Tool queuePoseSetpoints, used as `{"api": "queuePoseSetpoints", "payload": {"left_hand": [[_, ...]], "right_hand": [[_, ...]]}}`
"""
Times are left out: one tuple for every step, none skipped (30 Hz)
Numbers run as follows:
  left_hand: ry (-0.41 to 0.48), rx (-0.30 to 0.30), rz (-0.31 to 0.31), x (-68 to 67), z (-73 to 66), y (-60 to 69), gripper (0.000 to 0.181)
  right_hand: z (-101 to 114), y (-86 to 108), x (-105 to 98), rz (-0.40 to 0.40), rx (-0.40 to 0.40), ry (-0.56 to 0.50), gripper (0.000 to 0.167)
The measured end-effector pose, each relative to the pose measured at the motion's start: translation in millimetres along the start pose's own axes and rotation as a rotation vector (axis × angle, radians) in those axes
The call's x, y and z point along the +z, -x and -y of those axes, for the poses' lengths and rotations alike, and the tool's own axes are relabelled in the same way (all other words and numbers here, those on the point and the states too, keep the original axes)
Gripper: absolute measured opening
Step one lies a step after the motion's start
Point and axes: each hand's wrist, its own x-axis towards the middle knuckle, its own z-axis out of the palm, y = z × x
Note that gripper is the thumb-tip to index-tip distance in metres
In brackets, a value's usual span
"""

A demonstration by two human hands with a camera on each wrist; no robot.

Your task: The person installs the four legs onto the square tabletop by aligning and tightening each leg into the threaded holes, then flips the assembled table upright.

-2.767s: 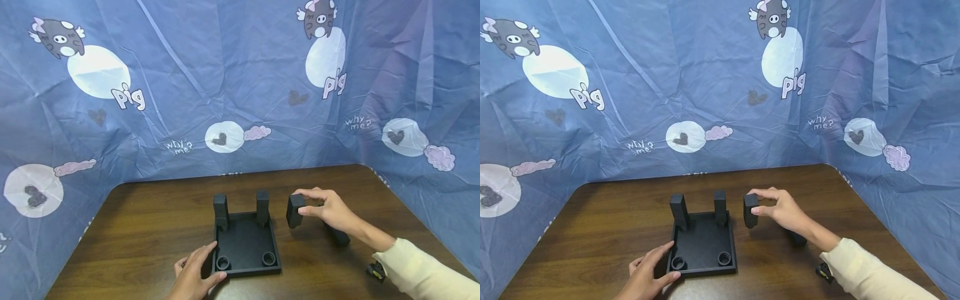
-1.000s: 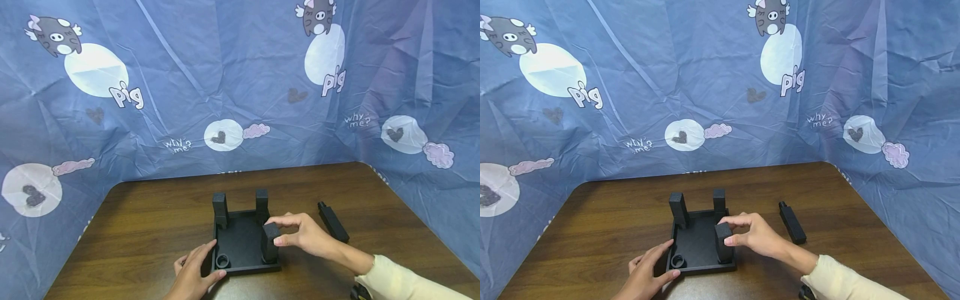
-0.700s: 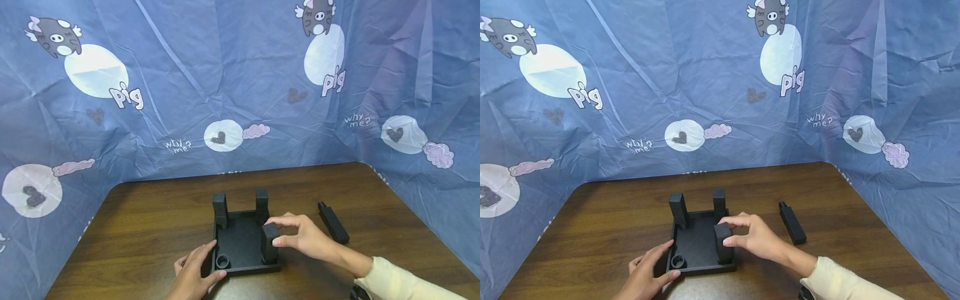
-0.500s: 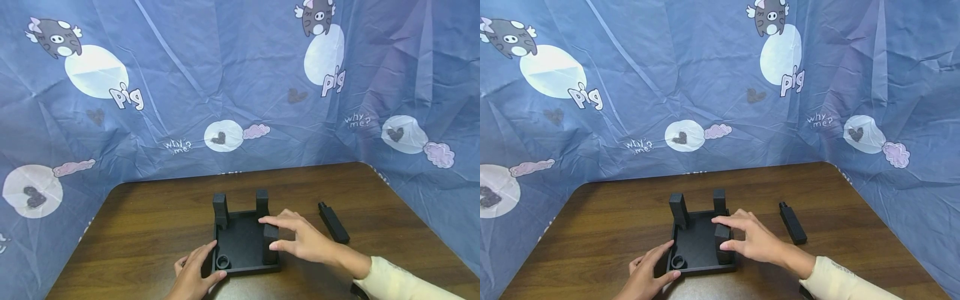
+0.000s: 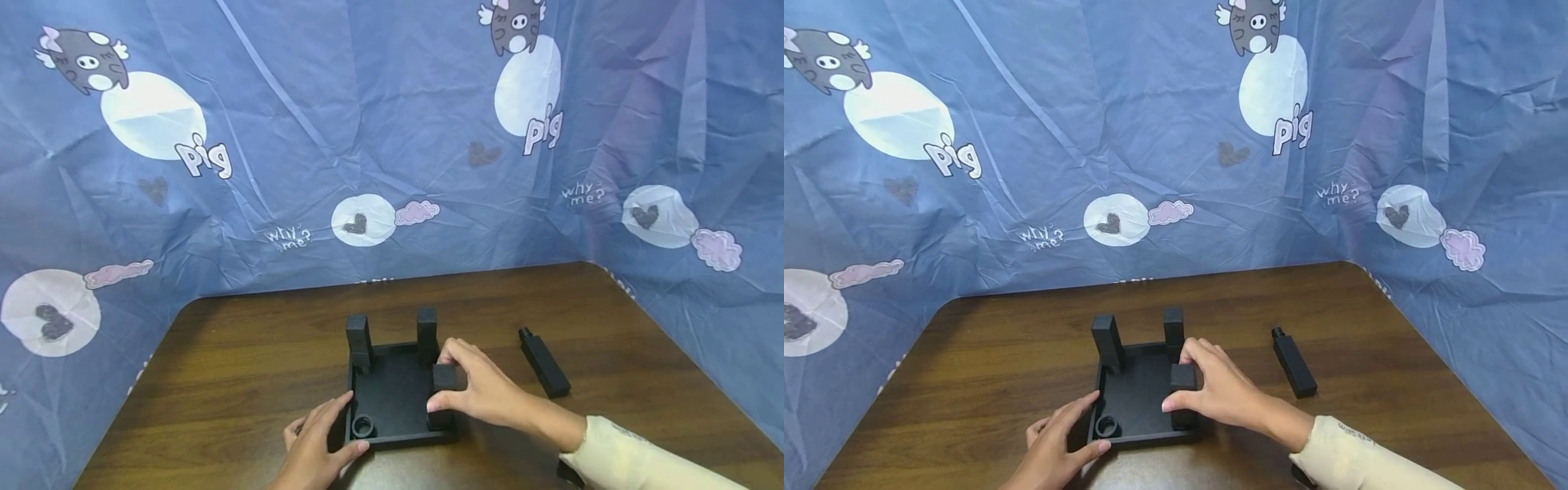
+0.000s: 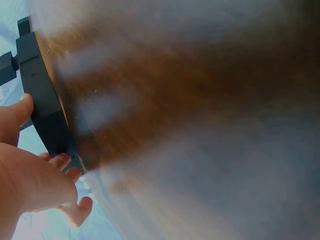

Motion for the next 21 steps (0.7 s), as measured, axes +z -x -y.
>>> {"api": "queuePoseSetpoints", "payload": {"left_hand": [[0.003,-0.001,0.001,-0.3,-0.1,-0.1,0.076],[0.002,-0.003,0.005,-0.5,-0.2,-0.3,0.076],[-0.001,-0.003,0.009,-0.8,-0.4,-0.5,0.076],[-0.002,-0.005,0.014,-0.9,-0.7,-0.7,0.076],[-0.003,-0.007,0.019,-1.0,-0.9,-0.8,0.076],[-0.005,-0.01,0.023,-1.0,-1.1,-0.9,0.077],[-0.008,-0.013,0.026,-1.1,-1.2,-1.1,0.077],[-0.01,-0.015,0.03,-1.2,-1.4,-1.3,0.077],[-0.008,-0.018,0.032,-1.2,-1.4,-1.4,0.077],[-0.006,-0.022,0.034,-1.1,-1.4,-1.5,0.077],[-0.007,-0.024,0.035,-1.5,-1.3,-1.7,0.077],[-0.007,-0.025,0.037,-1.8,-1.4,-1.9,0.078],[-0.005,-0.027,0.039,-2.1,-1.4,-2.1,0.078],[-0.003,-0.028,0.04,-2.3,-1.5,-2.1,0.078],[-0.002,-0.03,0.042,-2.6,-1.6,-2.1,0.078],[-0.001,-0.031,0.044,-2.9,-1.7,-2.2,0.077],[0.0,-0.032,0.046,-3.2,-1.7,-2.2,0.077],[0.002,-0.034,0.048,-3.1,-1.9,-2.0,0.077],[0.004,-0.037,0.05,-3.2,-1.9,-2.0,0.077],[0.003,-0.038,0.051,-3.3,-1.9,-2.0,0.077],[0.004,-0.038,0.053,-3.6,-1.9,-2.2,0.077]], "right_hand": [[0.2,0.0,0.2,0.016,0.01,-0.003,0.047],[0.3,0.0,-0.2,0.039,0.015,-0.014,0.046],[0.1,0.0,-1.1,0.068,0.011,-0.032,0.045],[-0.4,0.0,-2.4,0.096,0.002,-0.05,0.046],[-0.7,-0.2,-4.2,0.126,-0.008,-0.072,0.048],[-1.0,-0.5,-6.2,0.159,-0.02,-0.098,0.049],[-1.1,-1.2,-8.7,0.193,-0.033,-0.123,0.051],[-1.1,-1.9,-11.7,0.226,-0.042,-0.144,0.051],[-0.9,-2.7,-15.0,0.258,-0.049,-0.162,0.051],[-0.8,-3.5,-18.2,0.286,-0.053,-0.182,0.051],[-0.5,-4.4,-21.4,0.313,-0.054,-0.201,0.05],[-0.1,-5.4,-24.5,0.338,-0.051,-0.225,0.049],[0.1,-6.5,-27.4,0.354,-0.046,-0.244,0.048],[0.3,-7.6,-30.0,0.367,-0.041,-0.265,0.046],[0.3,-8.7,-31.8,0.373,-0.032,-0.277,0.045],[0.3,-9.7,-32.8,0.37,-0.023,-0.286,0.044],[0.2,-10.5,-33.3,0.358,-0.014,-0.288,0.042],[0.1,-11.3,-32.9,0.336,-0.011,-0.278,0.04],[-0.3,-11.9,-31.7,0.307,-0.011,-0.264,0.039],[-0.6,-12.3,-29.7,0.273,-0.011,-0.246,0.037],[-1.0,-12.6,-27.2,0.237,-0.017,-0.226,0.036]]}}
